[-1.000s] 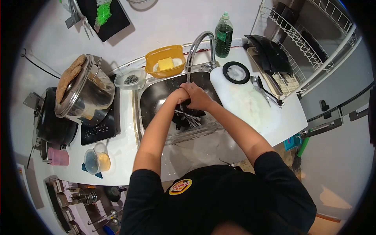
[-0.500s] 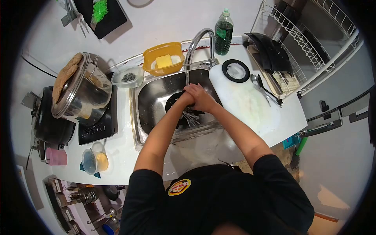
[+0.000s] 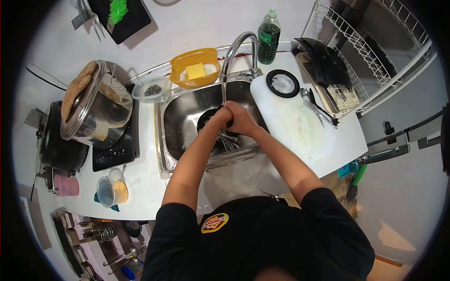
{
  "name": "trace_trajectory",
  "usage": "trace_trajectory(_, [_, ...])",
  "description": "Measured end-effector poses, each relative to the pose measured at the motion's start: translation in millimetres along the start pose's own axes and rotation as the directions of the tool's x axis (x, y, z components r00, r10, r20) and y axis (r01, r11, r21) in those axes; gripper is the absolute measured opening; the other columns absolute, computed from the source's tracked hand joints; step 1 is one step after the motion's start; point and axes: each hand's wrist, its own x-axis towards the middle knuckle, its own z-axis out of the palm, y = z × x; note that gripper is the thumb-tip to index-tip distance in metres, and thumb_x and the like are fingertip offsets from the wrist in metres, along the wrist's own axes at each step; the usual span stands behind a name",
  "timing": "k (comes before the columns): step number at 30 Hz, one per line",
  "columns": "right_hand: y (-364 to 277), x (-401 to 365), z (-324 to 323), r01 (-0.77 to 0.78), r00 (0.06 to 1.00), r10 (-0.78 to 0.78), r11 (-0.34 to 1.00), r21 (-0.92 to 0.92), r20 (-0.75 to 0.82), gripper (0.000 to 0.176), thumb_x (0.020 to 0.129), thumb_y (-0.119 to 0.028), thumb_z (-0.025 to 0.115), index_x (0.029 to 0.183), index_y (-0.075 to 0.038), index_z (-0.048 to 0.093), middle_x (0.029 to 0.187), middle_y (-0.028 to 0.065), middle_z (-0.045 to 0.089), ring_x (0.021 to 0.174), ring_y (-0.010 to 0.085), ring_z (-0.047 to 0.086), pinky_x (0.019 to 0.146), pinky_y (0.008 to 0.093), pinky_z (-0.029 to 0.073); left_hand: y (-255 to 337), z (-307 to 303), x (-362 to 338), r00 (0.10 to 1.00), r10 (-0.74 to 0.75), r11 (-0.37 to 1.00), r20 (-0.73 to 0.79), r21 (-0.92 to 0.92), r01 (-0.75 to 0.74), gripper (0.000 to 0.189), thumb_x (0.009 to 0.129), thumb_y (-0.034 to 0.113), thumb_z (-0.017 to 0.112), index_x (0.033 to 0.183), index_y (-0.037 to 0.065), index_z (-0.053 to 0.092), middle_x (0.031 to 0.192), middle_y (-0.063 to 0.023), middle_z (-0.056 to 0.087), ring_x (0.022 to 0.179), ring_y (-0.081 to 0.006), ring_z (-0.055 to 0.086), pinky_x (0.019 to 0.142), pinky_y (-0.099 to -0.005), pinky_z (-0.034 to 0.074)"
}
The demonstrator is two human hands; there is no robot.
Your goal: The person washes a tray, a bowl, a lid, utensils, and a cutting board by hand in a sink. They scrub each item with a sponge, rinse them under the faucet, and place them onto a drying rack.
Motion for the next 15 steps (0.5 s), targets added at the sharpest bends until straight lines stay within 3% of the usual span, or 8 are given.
trace_trajectory(3, [12.7, -8.6, 10.5, -0.305, 0.941, 0.321, 0.941, 0.145, -0.107, 0.074, 0.05, -0.02, 0.079, 0.114, -0.004, 0.045, 0.106, 0.0136, 0.055, 0.099, 0.0332, 0.053, 0.086, 0.0393, 0.043, 20.3, -19.9, -3.2, 0.982, -0.19, 0.791, -0.005, -0.592, 0.15, 0.024, 0.073, 0.006, 0.055, 0.095, -0.001, 0.062, 0.094, -0.0153, 0.061, 0.085, -0.0209, 0.06, 0.075, -0.0289, 0.05])
trace_trajectory(4, [20.7, -11.2, 13.3, -0.415, 0.891, 0.439, 0.89, 0.188, -0.118, 0.075, 0.051, -0.021, 0.08, 0.114, -0.004, 0.044, 0.103, 0.0138, 0.057, 0.097, 0.0332, 0.055, 0.084, 0.0388, 0.044, 29.3, -29.2, -2.1, 0.966, -0.256, 0.623, 0.038, -0.758, 0.195, 0.023, 0.074, 0.005, 0.054, 0.095, -0.002, 0.062, 0.093, -0.0144, 0.062, 0.083, -0.0198, 0.06, 0.075, -0.0284, 0.05])
trace_trajectory(6, [25.0, -8.7, 17.0, -0.348, 0.906, 0.367, 0.93, 0.121, -0.213, 0.072, 0.051, -0.023, 0.081, 0.112, -0.004, 0.047, 0.099, 0.0135, 0.059, 0.091, 0.0302, 0.058, 0.079, 0.0359, 0.047, 43.0, -55.3, -0.9, 0.924, -0.35, 0.197, 0.156, -0.952, 0.235, 0.023, 0.075, 0.004, 0.052, 0.094, -0.005, 0.062, 0.09, -0.0126, 0.062, 0.081, -0.0176, 0.061, 0.074, -0.0273, 0.05])
trace_trajectory(8, [13.7, -6.6, 9.7, -0.285, 0.928, 0.322, 0.938, 0.198, -0.189, 0.071, 0.05, -0.025, 0.082, 0.11, -0.005, 0.05, 0.101, 0.0125, 0.06, 0.091, 0.0289, 0.059, 0.08, 0.0342, 0.046, 53.4, -88.0, 2.4, 0.941, -0.327, 0.642, 0.093, -0.709, 0.293, 0.023, 0.073, 0.002, 0.051, 0.091, -0.005, 0.063, 0.085, -0.0142, 0.064, 0.072, -0.0216, 0.062, 0.068, -0.0302, 0.051])
trace_trajectory(10, [18.2, -6.8, 9.0, -0.501, 0.833, 0.552, 0.771, 0.394, -0.021, 0.067, 0.051, -0.02, 0.081, 0.108, -0.004, 0.05, 0.097, 0.0134, 0.059, 0.089, 0.0284, 0.059, 0.079, 0.0343, 0.046, 67.0, -110.3, 0.2, 0.975, -0.22, 0.922, 0.026, -0.322, 0.216, 0.024, 0.07, 0.001, 0.05, 0.088, -0.004, 0.065, 0.083, -0.0164, 0.065, 0.067, -0.0255, 0.063, 0.065, -0.0328, 0.051])
trace_trajectory(11, [19.6, -5.1, 11.2, -0.594, 0.766, 0.637, 0.653, 0.47, 0.083, 0.066, 0.051, -0.017, 0.081, 0.108, -0.003, 0.05, 0.095, 0.0139, 0.059, 0.088, 0.0282, 0.059, 0.078, 0.0344, 0.047, 75.5, -118.5, -1.2, 0.991, -0.132, 0.985, 0.005, -0.112, 0.132, 0.023, 0.069, 0.001, 0.05, 0.086, -0.003, 0.066, 0.082, -0.0177, 0.065, 0.066, -0.0274, 0.064, 0.064, -0.0341, 0.051])
trace_trajectory(13, [-2.7, -1.0, 0.7, -0.411, 0.905, 0.422, 0.836, 0.364, 0.052, 0.065, 0.052, -0.016, 0.08, 0.108, -0.002, 0.05, 0.1, 0.015, 0.058, 0.09, 0.0299, 0.058, 0.08, 0.0347, 0.046, 78.4, -110.3, 1.3, 0.994, -0.083, 0.97, 0.075, 0.235, 0.064, 0.022, 0.064, 0.005, 0.053, 0.08, 0.0, 0.067, 0.084, -0.0216, 0.063, 0.072, -0.0313, 0.063, 0.067, -0.037, 0.05])
trace_trajectory(15, [-11.4, 3.4, -6.1, -0.226, 0.972, 0.233, 0.94, 0.256, 0.002, 0.064, 0.053, -0.014, 0.078, 0.109, -0.002, 0.05, 0.103, 0.0157, 0.057, 0.093, 0.0313, 0.057, 0.082, 0.0351, 0.045, 72.6, -92.8, -4.3, 0.971, -0.155, 0.947, 0.183, 0.308, 0.093, 0.02, 0.064, 0.008, 0.055, 0.078, 0.001, 0.066, 0.084, -0.0208, 0.063, 0.075, -0.0318, 0.063, 0.068, -0.0372, 0.05])
